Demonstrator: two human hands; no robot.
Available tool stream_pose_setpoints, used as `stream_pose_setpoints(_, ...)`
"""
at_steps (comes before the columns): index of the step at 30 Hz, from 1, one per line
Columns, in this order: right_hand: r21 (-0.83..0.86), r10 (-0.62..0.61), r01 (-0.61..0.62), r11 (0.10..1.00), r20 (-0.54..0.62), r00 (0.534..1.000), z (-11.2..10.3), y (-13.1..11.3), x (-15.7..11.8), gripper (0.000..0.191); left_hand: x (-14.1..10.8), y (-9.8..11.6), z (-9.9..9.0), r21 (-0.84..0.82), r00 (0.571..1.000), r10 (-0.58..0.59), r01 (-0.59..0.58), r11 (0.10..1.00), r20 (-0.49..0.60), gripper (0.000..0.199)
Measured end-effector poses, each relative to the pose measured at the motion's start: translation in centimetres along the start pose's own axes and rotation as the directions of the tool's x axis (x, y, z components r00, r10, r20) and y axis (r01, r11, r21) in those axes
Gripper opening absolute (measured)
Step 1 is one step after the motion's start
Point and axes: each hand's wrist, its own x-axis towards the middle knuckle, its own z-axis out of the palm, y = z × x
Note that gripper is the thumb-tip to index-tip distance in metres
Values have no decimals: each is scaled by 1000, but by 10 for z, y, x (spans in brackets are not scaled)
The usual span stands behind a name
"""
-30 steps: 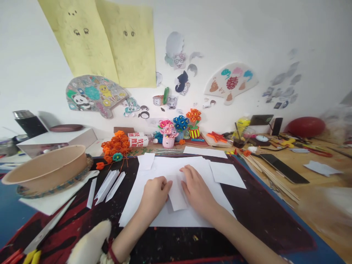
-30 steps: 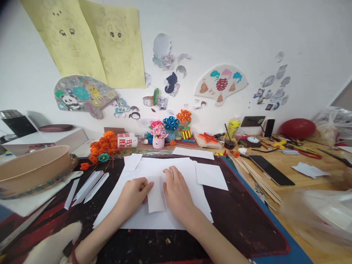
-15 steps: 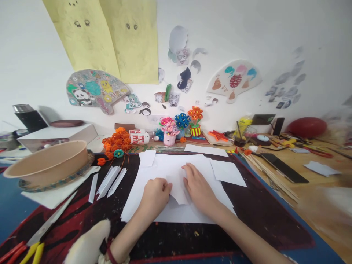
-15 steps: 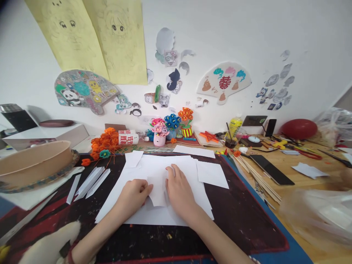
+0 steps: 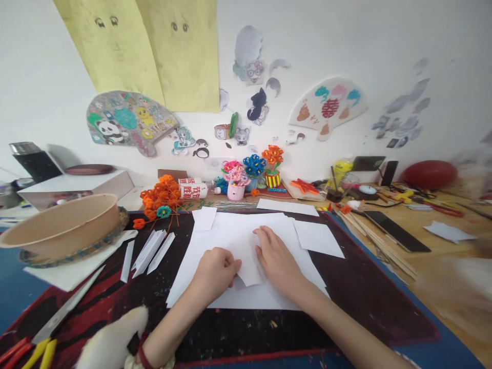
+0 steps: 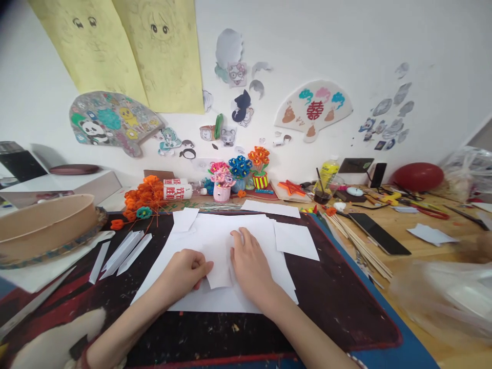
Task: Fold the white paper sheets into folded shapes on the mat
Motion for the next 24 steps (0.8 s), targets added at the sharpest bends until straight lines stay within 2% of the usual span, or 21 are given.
stream_pose_setpoints(8, -7, -14, 14, 1000, -22, 1000, 1, 0, 0, 34, -2, 0, -1, -42, 997, -17, 20, 999, 76, 36)
stream_pose_setpoints(18, 18, -17, 17, 1000, -8, 1000, 0, 3, 0, 35, -4, -2, -1, -59, 998, 25, -22, 998, 57, 32)
stream_pose_setpoints(24, 2, -17, 17, 1000, -2, 1000, 1, 3, 0, 36, -7, 0, -2, -141, 994, -49, 62, 988, 98, 32)
